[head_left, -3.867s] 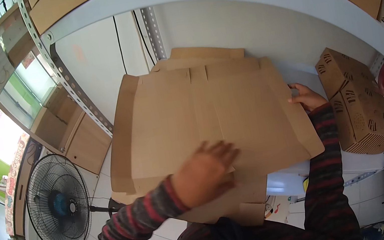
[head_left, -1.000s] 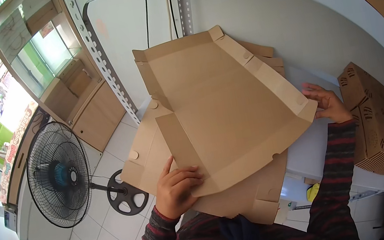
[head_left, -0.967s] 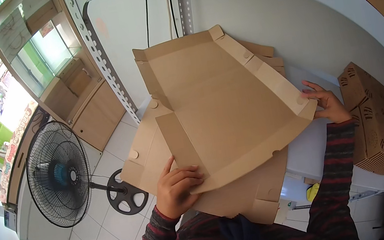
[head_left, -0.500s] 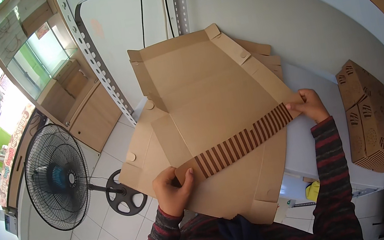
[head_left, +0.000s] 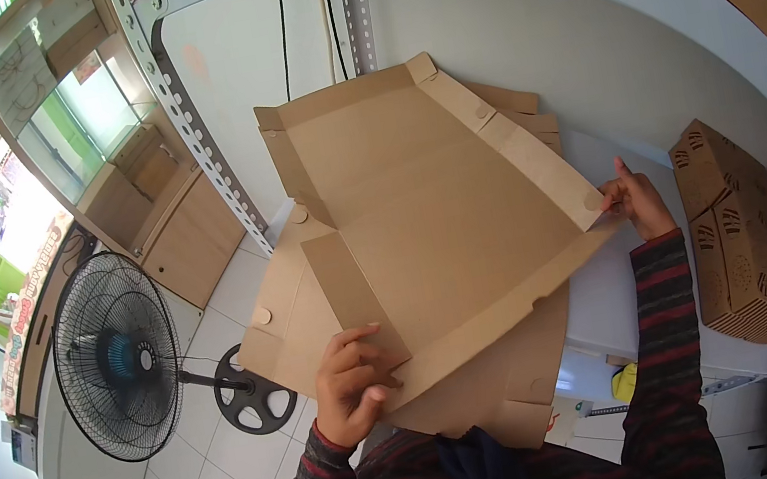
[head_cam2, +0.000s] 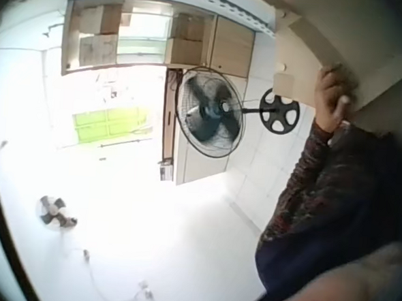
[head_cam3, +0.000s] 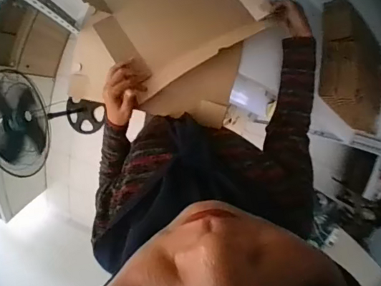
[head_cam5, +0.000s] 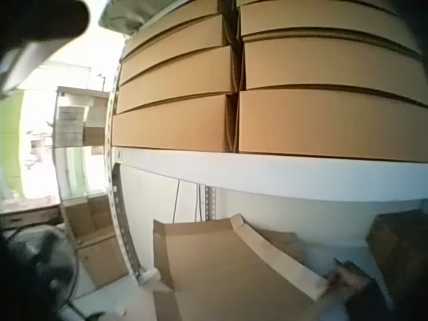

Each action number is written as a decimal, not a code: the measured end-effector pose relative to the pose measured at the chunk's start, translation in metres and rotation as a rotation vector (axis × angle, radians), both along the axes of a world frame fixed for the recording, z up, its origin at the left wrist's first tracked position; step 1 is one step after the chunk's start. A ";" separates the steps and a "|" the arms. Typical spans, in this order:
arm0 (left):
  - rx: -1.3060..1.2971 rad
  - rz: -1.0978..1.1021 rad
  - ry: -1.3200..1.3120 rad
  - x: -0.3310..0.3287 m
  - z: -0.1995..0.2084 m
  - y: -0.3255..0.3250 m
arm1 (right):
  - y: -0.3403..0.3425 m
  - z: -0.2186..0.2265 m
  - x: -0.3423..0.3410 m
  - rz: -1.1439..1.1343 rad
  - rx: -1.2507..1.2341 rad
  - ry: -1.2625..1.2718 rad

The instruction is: The person assembles flat cardboard boxes by folding the flaps and tucking the tabs into slots to form the box structure. They handle multiple boxes sequentially, folding each one and stacking the finished units on a nearby shelf.

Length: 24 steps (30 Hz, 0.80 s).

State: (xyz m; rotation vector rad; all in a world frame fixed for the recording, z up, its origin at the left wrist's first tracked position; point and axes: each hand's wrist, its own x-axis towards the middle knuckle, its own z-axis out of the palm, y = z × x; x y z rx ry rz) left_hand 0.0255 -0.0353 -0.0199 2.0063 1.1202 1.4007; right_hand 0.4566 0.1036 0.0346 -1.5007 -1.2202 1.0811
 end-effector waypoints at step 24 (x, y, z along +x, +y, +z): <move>-0.183 -0.031 0.560 0.021 0.022 0.027 | -0.028 0.004 -0.061 0.484 0.563 -0.932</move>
